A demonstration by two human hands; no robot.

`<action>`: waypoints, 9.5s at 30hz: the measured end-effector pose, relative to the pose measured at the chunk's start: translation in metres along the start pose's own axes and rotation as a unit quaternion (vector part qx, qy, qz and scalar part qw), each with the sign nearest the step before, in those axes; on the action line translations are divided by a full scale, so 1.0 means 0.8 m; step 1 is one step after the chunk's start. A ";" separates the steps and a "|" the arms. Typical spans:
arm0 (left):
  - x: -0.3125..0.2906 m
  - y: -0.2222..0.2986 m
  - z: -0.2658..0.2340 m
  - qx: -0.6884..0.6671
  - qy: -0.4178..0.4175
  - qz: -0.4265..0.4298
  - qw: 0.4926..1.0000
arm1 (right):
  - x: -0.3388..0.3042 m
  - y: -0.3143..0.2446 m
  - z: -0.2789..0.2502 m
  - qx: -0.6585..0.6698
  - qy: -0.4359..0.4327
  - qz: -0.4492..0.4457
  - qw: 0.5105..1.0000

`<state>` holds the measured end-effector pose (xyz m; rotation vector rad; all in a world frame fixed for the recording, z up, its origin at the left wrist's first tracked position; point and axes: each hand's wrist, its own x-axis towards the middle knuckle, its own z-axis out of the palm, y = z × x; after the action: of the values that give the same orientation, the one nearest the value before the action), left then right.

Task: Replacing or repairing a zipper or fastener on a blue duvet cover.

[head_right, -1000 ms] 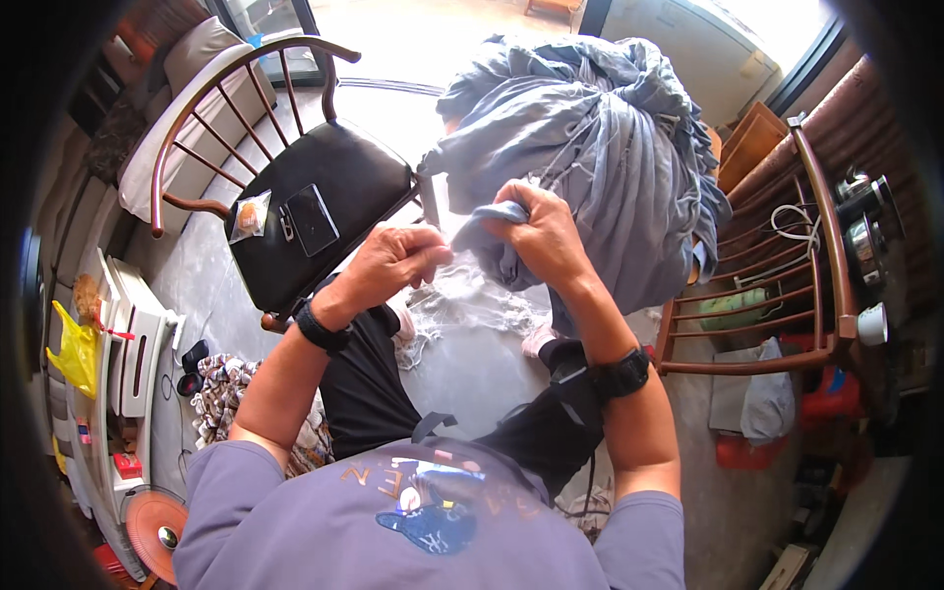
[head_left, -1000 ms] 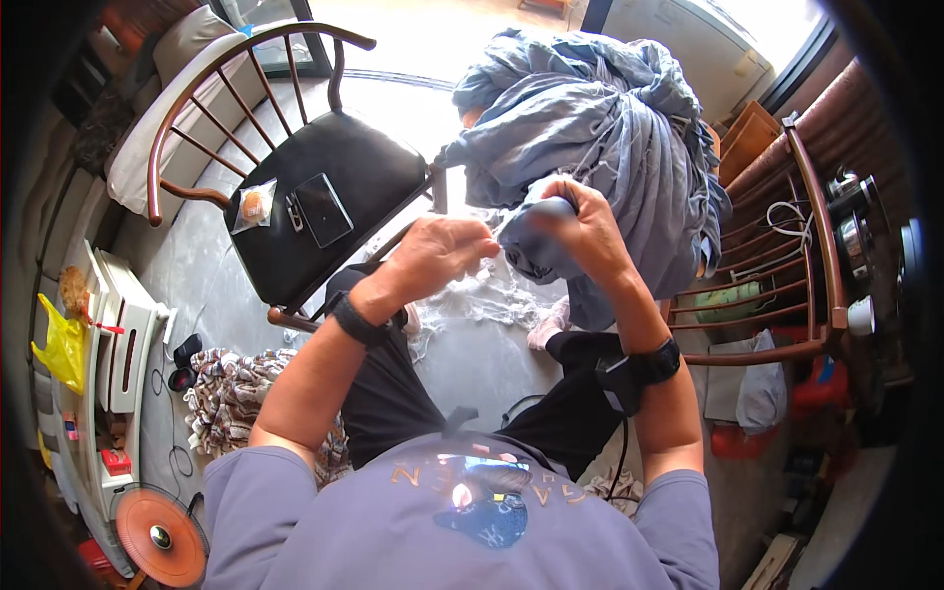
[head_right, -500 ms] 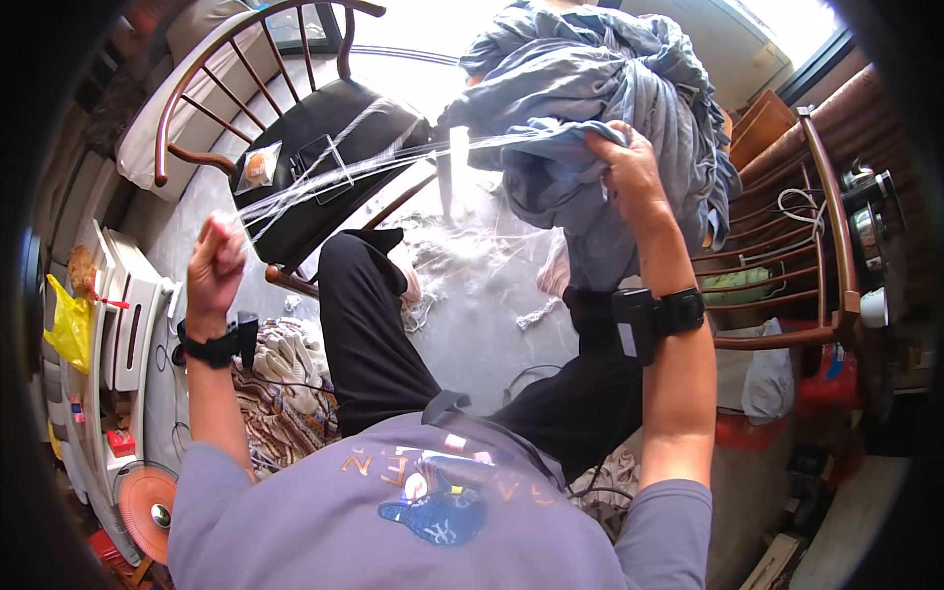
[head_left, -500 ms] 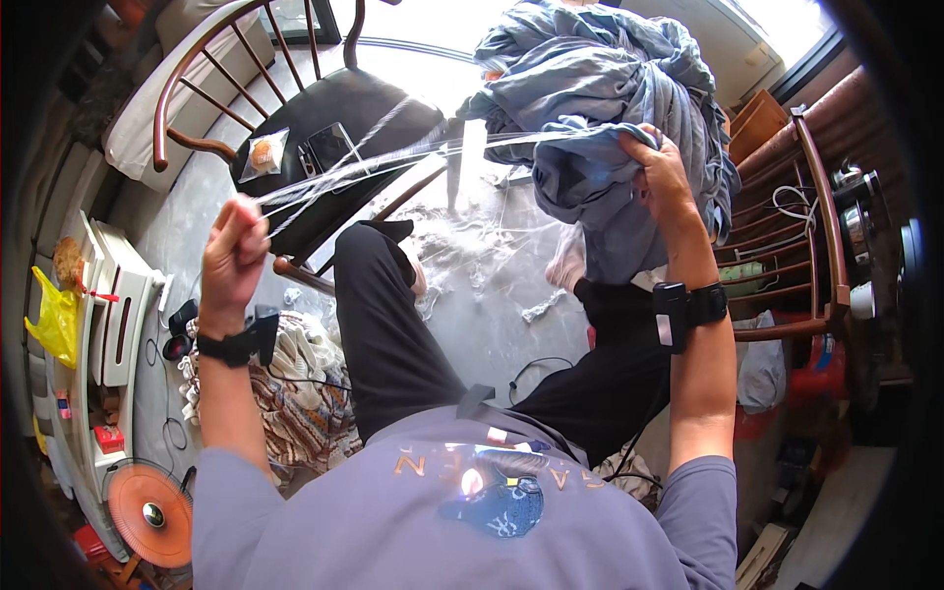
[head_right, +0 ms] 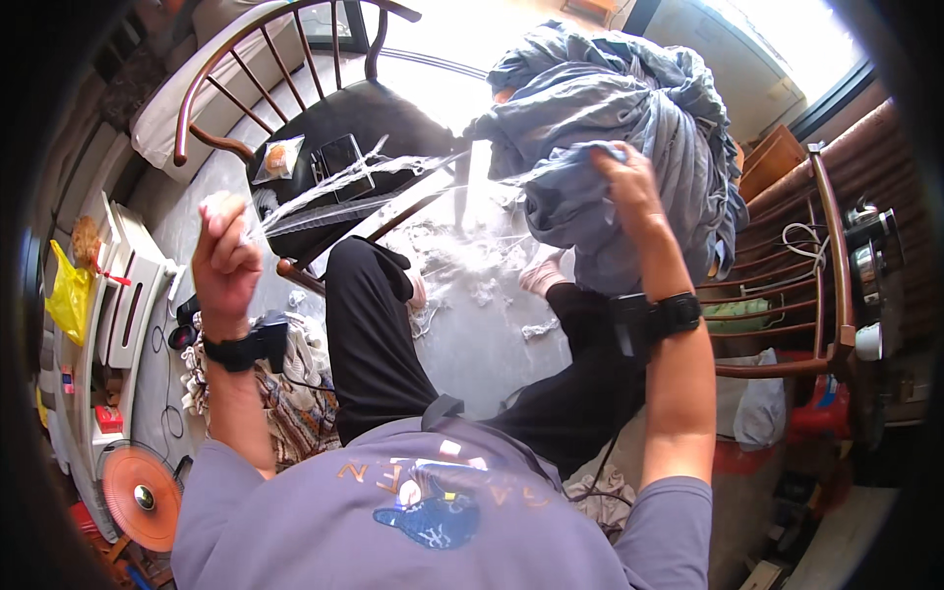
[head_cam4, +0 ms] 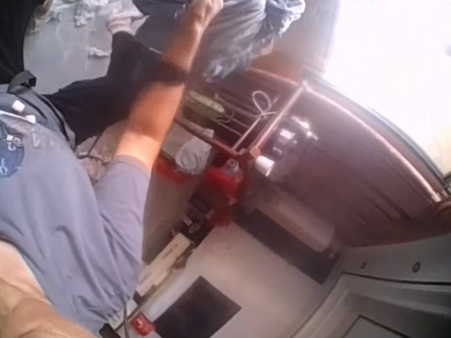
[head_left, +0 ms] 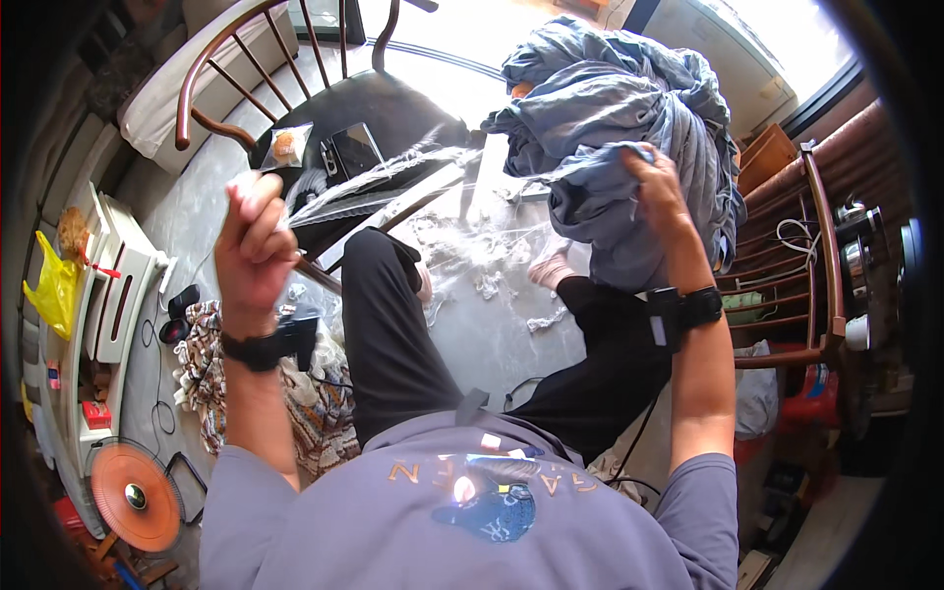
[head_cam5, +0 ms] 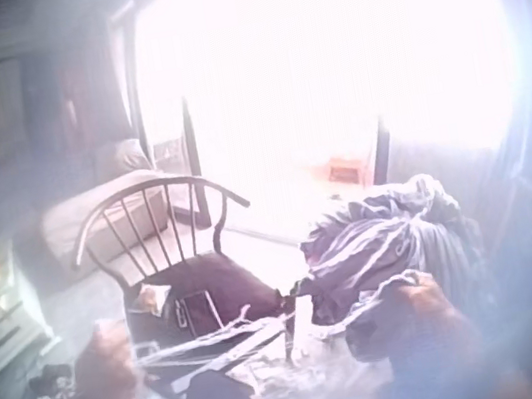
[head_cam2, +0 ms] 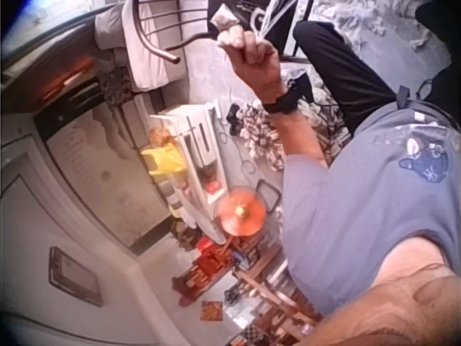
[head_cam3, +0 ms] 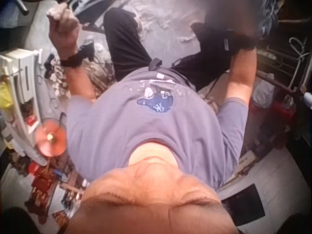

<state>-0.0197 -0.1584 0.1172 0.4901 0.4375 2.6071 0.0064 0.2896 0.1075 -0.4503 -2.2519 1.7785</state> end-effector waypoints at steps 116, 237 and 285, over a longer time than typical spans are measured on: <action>0.264 -0.314 -0.001 0.788 -0.367 0.073 0.489 | -0.033 0.025 -0.065 0.083 -0.041 -0.007 0.996; 0.177 -0.288 -0.019 0.500 -0.048 -0.112 0.857 | -0.033 0.029 -0.012 -0.295 0.095 -0.291 0.905; 0.039 -0.099 0.020 0.196 0.077 0.037 0.977 | -0.005 0.047 0.037 -0.217 -0.086 -0.230 0.945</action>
<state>-0.0102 -0.0722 0.1099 0.4370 1.0145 2.6444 0.0029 0.2690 0.0643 0.1687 -2.5967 1.1291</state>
